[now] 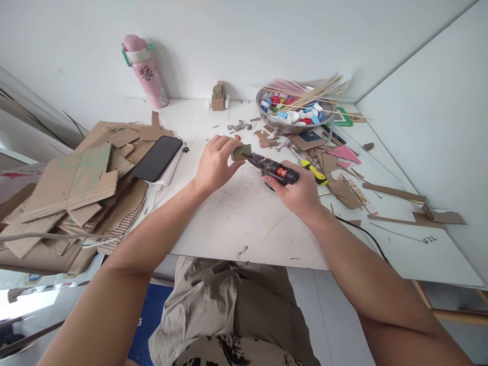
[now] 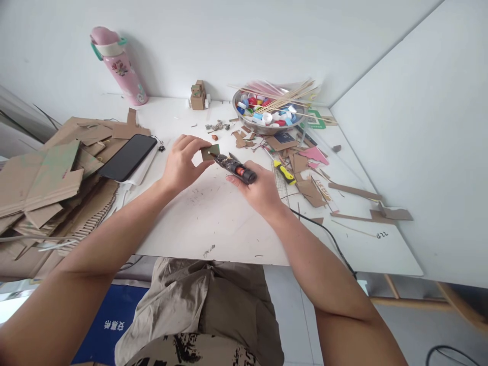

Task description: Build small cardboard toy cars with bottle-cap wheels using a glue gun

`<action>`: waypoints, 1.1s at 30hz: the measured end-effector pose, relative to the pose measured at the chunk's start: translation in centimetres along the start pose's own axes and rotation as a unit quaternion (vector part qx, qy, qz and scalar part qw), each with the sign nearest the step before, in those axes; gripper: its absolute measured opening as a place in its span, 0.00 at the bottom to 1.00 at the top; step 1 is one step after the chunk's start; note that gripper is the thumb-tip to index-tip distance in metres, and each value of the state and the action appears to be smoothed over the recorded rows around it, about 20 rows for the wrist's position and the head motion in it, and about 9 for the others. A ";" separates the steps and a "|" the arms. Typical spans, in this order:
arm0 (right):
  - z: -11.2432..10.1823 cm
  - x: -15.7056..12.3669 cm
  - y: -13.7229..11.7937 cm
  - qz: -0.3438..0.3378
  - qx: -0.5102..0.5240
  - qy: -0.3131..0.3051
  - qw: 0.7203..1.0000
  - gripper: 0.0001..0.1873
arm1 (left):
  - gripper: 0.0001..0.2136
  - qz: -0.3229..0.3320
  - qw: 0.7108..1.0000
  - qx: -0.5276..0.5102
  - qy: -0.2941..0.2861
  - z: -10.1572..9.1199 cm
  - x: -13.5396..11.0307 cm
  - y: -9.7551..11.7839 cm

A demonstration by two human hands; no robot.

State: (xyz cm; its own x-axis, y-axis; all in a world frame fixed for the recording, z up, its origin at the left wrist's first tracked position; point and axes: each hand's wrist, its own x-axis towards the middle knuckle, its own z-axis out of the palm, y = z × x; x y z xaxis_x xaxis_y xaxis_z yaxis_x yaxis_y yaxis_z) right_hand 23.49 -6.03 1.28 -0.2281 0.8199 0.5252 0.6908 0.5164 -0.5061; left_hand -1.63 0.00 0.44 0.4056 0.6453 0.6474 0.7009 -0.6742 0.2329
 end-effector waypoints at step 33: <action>-12.6 -2.9 9.1 0.213 -0.105 -0.141 0.961 0.19 | 0.29 -0.237 0.943 -0.233 0.018 -0.5 -1.9 -1.0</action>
State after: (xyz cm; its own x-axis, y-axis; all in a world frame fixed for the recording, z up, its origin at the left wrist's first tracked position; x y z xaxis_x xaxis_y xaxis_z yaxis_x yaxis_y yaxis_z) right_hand 39.05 -6.77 3.77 -0.0503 0.9955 0.0804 0.8788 0.0823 -0.4700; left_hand -3.39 -0.74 -0.71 0.0859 0.9065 0.4134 0.4610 -0.4040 0.7901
